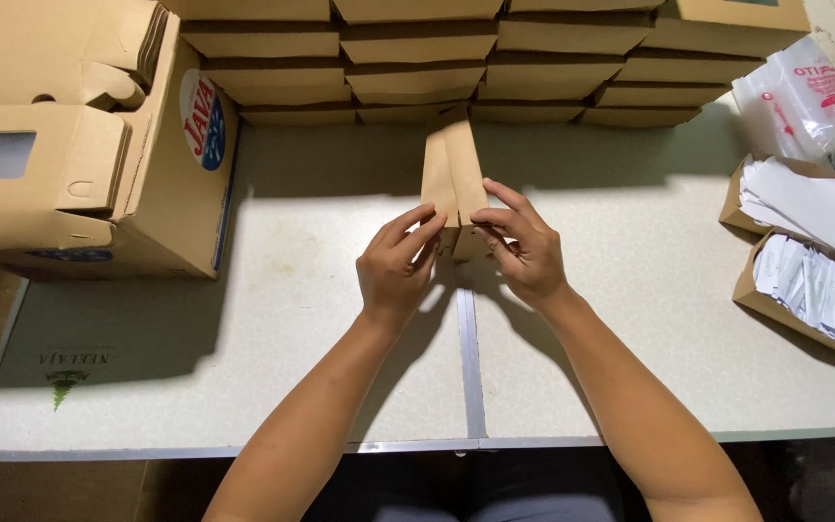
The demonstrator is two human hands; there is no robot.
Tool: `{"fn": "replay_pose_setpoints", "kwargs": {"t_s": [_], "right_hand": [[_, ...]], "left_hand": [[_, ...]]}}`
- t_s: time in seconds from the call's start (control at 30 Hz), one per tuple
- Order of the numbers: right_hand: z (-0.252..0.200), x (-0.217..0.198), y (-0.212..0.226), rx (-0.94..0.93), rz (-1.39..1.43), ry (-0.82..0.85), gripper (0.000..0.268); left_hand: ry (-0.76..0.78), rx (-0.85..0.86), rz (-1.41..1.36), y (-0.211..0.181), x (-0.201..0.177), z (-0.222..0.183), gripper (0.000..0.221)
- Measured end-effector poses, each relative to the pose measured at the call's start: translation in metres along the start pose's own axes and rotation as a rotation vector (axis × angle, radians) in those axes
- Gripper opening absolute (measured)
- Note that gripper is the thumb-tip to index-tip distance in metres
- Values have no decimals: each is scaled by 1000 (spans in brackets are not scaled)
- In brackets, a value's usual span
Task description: Assembling small cardboard boxes by folding templates and inserting paper liners.
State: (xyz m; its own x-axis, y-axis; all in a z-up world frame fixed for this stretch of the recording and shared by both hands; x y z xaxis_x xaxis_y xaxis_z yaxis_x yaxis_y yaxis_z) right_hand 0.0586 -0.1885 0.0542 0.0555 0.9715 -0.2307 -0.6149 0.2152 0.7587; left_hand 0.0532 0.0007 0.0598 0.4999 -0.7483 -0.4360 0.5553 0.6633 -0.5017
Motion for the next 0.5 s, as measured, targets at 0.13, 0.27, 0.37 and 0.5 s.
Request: {"fn": "replay_pose_setpoints", "kwargs": {"t_s": [0.13, 0.27, 0.37, 0.5], "right_hand": [[-1, -2, -3, 32, 40, -19, 14], [1, -1, 1, 12, 3, -4, 13], [2, 1, 5, -11, -37, 28, 14], [1, 1, 6, -32, -64, 32, 16]], "left_hand": [[21, 114, 191, -16, 0, 4, 21], [38, 83, 181, -12, 3, 2, 17], [42, -14, 71, 4, 8, -1, 15], [40, -17, 46, 1, 6, 0, 15]]}}
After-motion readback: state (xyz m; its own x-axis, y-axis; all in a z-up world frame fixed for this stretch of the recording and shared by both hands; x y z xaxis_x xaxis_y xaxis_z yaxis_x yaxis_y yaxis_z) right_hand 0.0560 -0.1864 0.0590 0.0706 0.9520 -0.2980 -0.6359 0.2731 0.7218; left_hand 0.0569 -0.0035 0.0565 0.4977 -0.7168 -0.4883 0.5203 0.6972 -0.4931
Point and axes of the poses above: each hand's wrist, its own z-axis towards the middle knuckle, its own x-axis out of the palm, y = z × x, the point moved 8 cm from there along z, towards the middle knuckle, and after that the axes turned 10 degrees about z, right-handed, at the moved point
